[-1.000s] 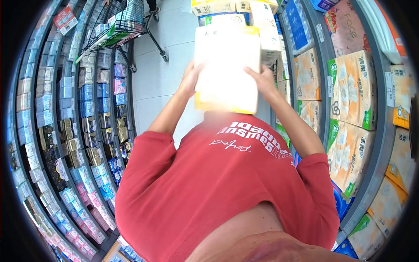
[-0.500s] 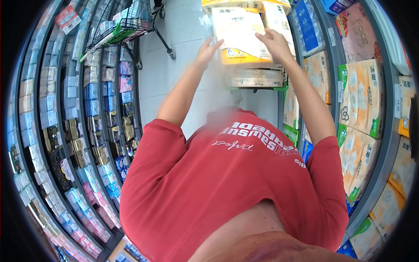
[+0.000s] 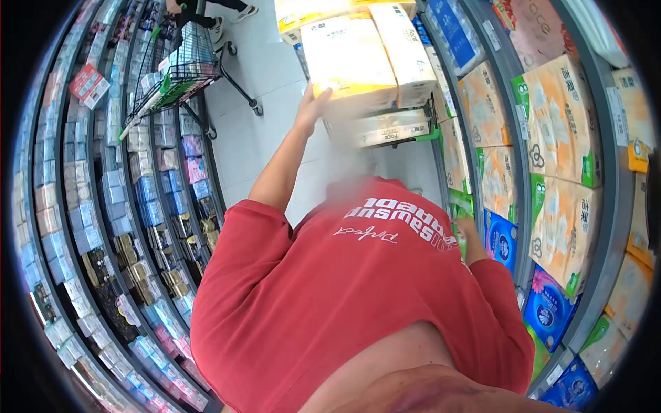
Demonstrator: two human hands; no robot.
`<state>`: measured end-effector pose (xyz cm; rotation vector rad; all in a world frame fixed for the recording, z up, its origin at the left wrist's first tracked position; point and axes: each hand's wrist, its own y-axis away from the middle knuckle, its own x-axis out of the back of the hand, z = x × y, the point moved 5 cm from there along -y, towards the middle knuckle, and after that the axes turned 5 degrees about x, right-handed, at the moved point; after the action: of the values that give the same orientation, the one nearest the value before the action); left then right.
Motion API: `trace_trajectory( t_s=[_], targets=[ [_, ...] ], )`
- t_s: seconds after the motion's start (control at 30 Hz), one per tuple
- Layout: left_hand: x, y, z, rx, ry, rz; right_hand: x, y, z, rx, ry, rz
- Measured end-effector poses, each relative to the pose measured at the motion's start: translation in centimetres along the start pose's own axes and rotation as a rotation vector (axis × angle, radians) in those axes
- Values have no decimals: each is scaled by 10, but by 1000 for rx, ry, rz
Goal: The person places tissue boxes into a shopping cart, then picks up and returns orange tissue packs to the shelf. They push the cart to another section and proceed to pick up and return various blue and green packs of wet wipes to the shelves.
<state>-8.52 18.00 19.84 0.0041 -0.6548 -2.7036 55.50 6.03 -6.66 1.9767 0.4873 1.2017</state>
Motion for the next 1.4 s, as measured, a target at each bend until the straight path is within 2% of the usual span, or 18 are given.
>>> trace_trajectory(
  t_s=[0.07,0.2,0.27,0.4,0.6,0.63,0.67,0.7,0.73,0.77,0.8,0.87,1.0,1.07,1.2,1.23,1.3,1.4],
  targets=[
    [18,-11,-41,144,367,170,41,32,1,-22,-346,-53],
    [57,-19,-139,354,289,525,70,49,-21,-128,-722,188],
    [80,-19,-207,551,-125,386,61,47,-49,-142,-730,149],
    [31,45,-215,746,-322,118,30,27,-100,59,-814,43],
    [-35,46,-227,577,-311,-126,44,46,-158,315,-595,-7],
    [-32,22,-267,494,-322,-188,54,42,-154,366,-546,27],
    [-45,30,-240,359,-484,-154,35,2,-121,650,-246,77],
    [-55,19,-247,349,-572,-214,37,-4,-103,790,-323,226],
    [-67,18,-239,332,-524,-256,55,22,-102,428,-487,158],
    [-78,19,-230,310,-398,-281,61,23,-93,507,-292,233],
    [-86,21,-219,331,-391,-290,64,24,-83,386,-201,162],
    [-100,27,-201,417,-414,-281,53,7,-55,485,275,193],
    [-115,26,-189,436,-462,-301,54,12,-31,390,166,165],
    [-117,22,-194,430,-515,-287,44,8,-27,628,450,187],
    [-112,18,-203,516,-401,-158,56,47,-43,83,-399,71],
    [-113,15,-203,545,-338,-194,48,42,-44,110,-385,63],
    [-123,13,-202,620,-76,-161,30,19,-37,593,-54,250],
    [-141,-11,-206,746,392,-65,43,33,-50,790,-215,402]
  ],
)
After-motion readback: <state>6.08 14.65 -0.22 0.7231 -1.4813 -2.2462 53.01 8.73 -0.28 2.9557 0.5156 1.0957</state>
